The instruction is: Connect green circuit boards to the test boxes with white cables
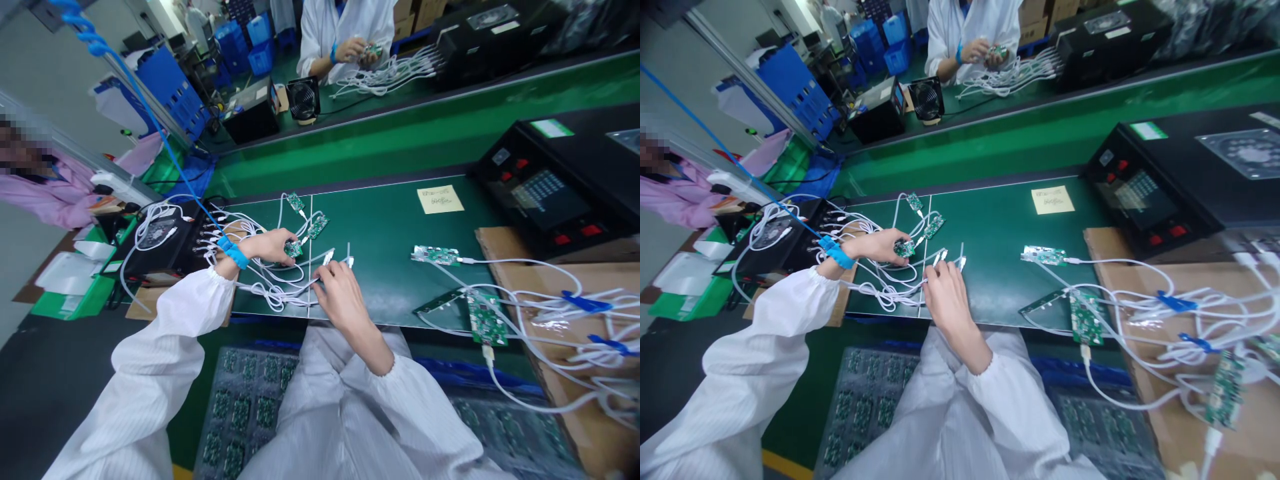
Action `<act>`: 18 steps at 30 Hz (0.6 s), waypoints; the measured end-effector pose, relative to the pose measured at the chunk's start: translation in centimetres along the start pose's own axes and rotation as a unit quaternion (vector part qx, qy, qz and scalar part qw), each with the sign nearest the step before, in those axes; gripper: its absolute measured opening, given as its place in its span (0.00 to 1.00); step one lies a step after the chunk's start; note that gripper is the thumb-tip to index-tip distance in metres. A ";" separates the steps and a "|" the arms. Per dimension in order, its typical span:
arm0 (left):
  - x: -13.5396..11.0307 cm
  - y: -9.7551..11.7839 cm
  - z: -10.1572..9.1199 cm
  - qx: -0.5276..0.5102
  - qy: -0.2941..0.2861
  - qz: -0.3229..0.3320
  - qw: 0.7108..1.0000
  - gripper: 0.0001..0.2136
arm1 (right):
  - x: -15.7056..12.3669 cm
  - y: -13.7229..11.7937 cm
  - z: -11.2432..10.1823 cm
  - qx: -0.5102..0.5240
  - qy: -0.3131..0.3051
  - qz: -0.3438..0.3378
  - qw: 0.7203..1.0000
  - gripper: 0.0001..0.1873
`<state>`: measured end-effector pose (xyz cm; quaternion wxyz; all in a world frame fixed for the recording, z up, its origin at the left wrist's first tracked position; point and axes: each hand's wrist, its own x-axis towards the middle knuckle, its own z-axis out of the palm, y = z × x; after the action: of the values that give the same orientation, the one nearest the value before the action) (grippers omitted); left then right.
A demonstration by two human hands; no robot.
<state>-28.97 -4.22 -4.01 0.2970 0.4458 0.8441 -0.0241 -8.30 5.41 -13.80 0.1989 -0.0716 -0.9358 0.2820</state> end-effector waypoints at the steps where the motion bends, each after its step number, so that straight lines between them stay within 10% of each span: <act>1: 0.0 0.0 -0.1 0.008 0.000 -0.010 1.000 0.32 | -0.1 -0.1 0.0 -0.005 0.009 0.004 1.000 0.05; 18: 0.6 3.9 2.5 0.112 -0.016 0.056 0.992 0.32 | -0.6 -0.5 0.2 -0.050 -0.003 0.030 0.998 0.12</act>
<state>-25.02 -2.19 -5.45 0.2592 0.5227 0.8048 -0.1088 -7.86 4.73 -13.83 0.1841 -0.1085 -0.9468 0.2406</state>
